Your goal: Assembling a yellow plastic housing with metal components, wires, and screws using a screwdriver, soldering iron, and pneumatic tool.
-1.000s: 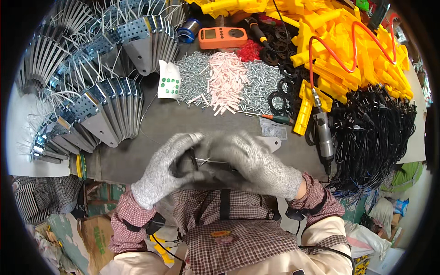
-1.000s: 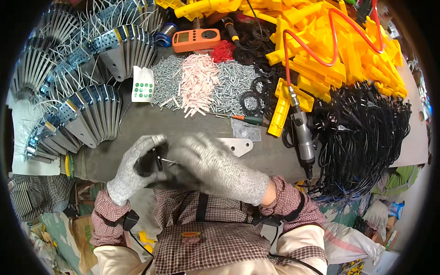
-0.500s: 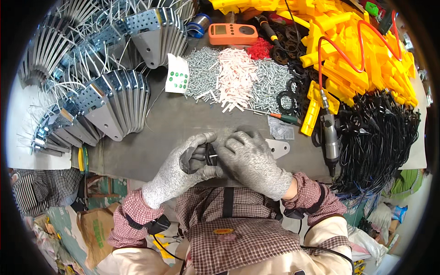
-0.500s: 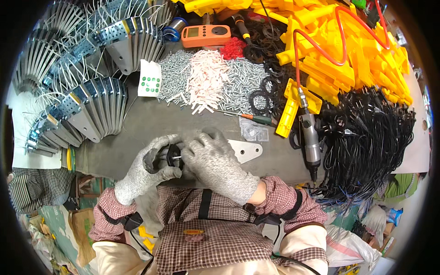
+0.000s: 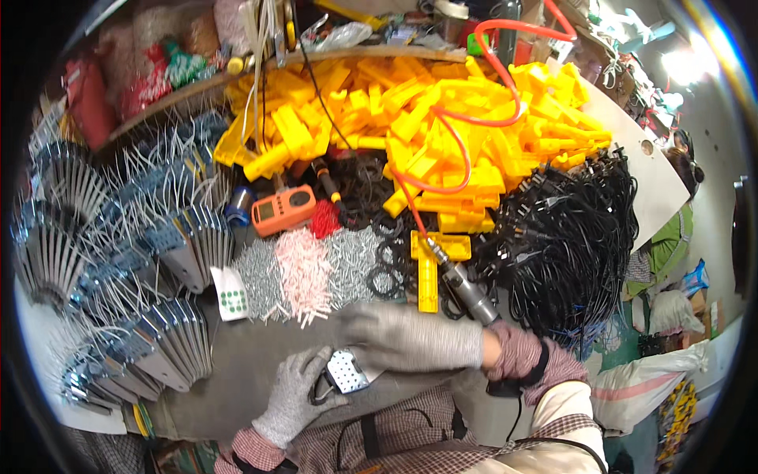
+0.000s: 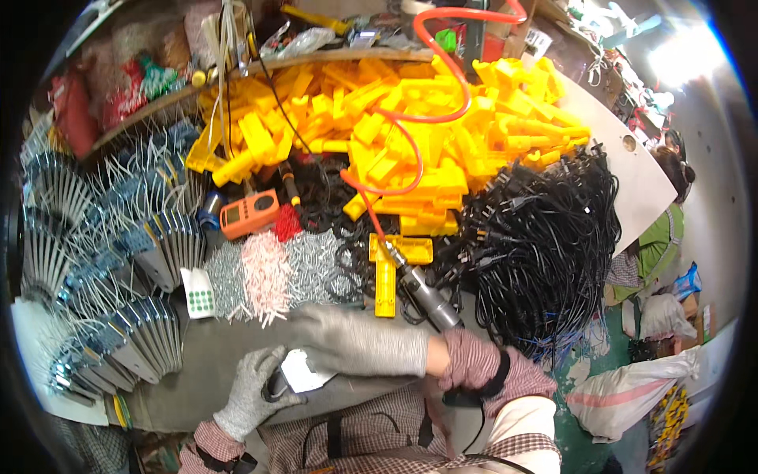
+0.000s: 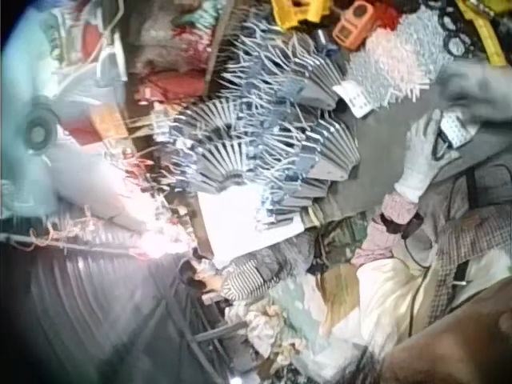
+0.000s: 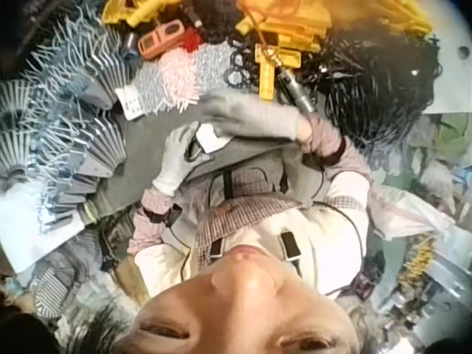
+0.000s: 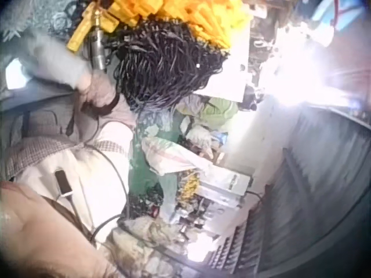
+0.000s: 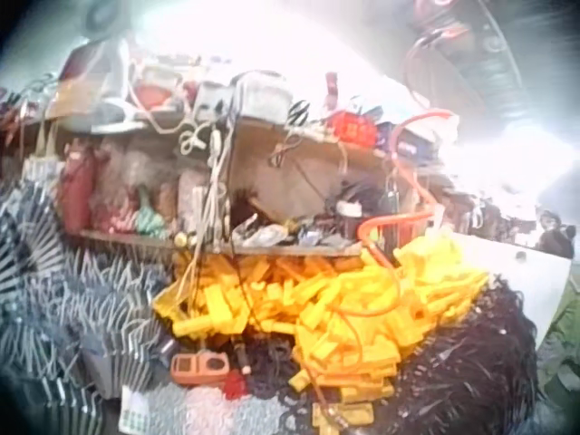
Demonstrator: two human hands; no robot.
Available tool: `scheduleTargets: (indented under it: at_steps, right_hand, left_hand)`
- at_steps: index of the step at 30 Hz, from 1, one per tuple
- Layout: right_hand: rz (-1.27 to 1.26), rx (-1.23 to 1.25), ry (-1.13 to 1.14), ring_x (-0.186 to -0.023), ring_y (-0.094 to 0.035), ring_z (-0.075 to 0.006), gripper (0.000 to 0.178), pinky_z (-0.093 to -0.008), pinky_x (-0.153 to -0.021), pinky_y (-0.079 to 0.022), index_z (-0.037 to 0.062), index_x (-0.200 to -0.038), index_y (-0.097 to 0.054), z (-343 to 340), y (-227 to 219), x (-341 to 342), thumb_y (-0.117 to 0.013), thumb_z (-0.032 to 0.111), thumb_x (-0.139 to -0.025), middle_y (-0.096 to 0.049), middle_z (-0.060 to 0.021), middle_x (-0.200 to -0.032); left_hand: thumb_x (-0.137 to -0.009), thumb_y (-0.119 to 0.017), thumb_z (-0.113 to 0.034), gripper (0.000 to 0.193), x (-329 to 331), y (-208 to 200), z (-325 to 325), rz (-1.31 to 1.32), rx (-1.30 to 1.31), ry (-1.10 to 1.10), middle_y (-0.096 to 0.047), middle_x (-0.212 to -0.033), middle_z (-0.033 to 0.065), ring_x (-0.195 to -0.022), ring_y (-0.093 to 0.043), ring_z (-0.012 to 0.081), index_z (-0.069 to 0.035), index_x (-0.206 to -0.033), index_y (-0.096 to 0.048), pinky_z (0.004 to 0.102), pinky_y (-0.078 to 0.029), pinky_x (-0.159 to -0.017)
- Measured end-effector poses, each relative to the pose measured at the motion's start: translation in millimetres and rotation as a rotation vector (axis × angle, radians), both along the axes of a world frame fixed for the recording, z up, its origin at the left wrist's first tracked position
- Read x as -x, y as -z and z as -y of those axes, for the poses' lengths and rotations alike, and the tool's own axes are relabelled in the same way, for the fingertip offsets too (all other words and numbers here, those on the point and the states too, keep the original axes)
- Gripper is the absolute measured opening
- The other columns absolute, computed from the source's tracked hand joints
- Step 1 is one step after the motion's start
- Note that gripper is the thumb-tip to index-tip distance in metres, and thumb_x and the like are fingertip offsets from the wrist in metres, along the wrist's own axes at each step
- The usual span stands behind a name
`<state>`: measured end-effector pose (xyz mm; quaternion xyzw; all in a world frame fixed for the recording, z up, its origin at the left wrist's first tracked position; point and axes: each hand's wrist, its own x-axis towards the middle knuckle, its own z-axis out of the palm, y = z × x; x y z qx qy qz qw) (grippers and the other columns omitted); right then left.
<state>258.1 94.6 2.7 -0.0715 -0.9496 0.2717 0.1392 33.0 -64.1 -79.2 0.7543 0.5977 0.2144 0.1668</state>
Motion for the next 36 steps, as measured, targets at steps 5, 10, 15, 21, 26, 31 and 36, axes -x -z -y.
scheduleTargets:
  at_steps: [5,10,15,21,26,31,36]
  right_hand:
    - [0.083,-1.0,0.874,-0.085,-0.072,-0.0295,0.012,-0.0392,-0.073,-0.057,0.007,-0.091,-0.071,-168.7,-81.8,70.3,-0.061,0.01,-0.084,-0.071,-0.0125,-0.09]
    - [0.611,-0.934,1.135,-0.104,-0.07,-0.0301,0.02,-0.0475,-0.083,-0.048,0.015,-0.101,-0.076,-292.6,-78.8,70.1,-0.062,0.021,-0.088,-0.076,-0.0089,-0.102]
    - [0.519,-0.98,1.177,-0.105,-0.068,-0.0308,0.031,-0.0465,-0.088,-0.046,0.0121,-0.117,-0.061,-299.8,-55.9,76.9,-0.061,0.022,-0.088,-0.075,-0.0128,-0.105]
    - [0.484,-0.855,1.169,-0.107,-0.067,-0.0425,0.057,-0.0554,-0.093,-0.041,0.0056,-0.128,-0.052,-308.1,-68.4,52.0,-0.074,0.024,-0.079,-0.073,-0.0219,-0.106]
    - [0.619,-0.781,1.136,-0.111,-0.066,-0.0424,0.085,-0.057,-0.097,-0.039,0.0034,-0.133,-0.049,-287.3,-85.7,47.5,-0.088,0.042,-0.067,-0.072,-0.0215,-0.111]
    - [0.762,-0.666,1.054,-0.116,-0.065,-0.0392,0.08,-0.0554,-0.099,-0.04,0.0042,-0.134,-0.053,-258.7,-110.4,58.5,-0.078,0.05,-0.072,-0.07,-0.0192,-0.119]
    - [0.523,-0.684,0.987,-0.101,-0.071,-0.0379,0.069,-0.0535,-0.087,-0.053,0.0066,-0.113,-0.072,-272.3,-111.2,20.8,-0.07,0.062,-0.071,-0.073,-0.0215,-0.109]
  left_hand:
    - [-0.073,-0.084,-0.056,0.097,4.7,-11.6,3.9,-0.002,0.019,-0.005,-0.055,-0.133,0.0165,-0.125,-0.052,0.0356,-0.006,-0.147,-0.046,0.0476,-0.04,-0.108]
    - [-0.072,-0.084,-0.059,0.094,-1.3,-6.2,-0.2,-0.008,-0.056,0.04,-0.057,-0.129,0.0176,-0.118,-0.054,0.0348,-0.003,-0.141,-0.051,0.0464,-0.041,-0.105]
    - [-0.078,-0.077,-0.061,0.097,5.5,-10.0,6.1,-0.041,-0.018,0.013,-0.056,-0.132,0.0171,-0.124,-0.053,0.0343,-0.004,-0.148,-0.044,0.0473,-0.04,-0.105]
    - [-0.078,-0.079,-0.058,0.099,-1.2,-4.5,5.9,-0.003,-0.03,0.009,-0.056,-0.133,0.0215,-0.124,-0.053,0.0372,0.003,-0.147,-0.042,0.0474,-0.04,-0.106]
    - [-0.078,-0.079,-0.057,0.101,-5.0,-12.0,3.1,-0.1,-0.076,0.012,-0.056,-0.132,0.0222,-0.121,-0.055,0.0375,0.005,-0.147,-0.04,0.0467,-0.041,-0.105]
    - [-0.078,-0.08,-0.054,0.103,-1.0,-11.2,7.0,-0.044,-0.009,-0.033,-0.055,-0.132,0.0235,-0.124,-0.053,0.0383,0.003,-0.15,-0.035,0.0473,-0.04,-0.107]
    - [-0.077,-0.082,-0.051,0.106,-1.0,3.6,3.4,-0.072,-0.139,0.015,-0.051,-0.138,0.0237,-0.129,-0.05,0.0404,0.0,-0.154,-0.031,0.0482,-0.039,-0.109]
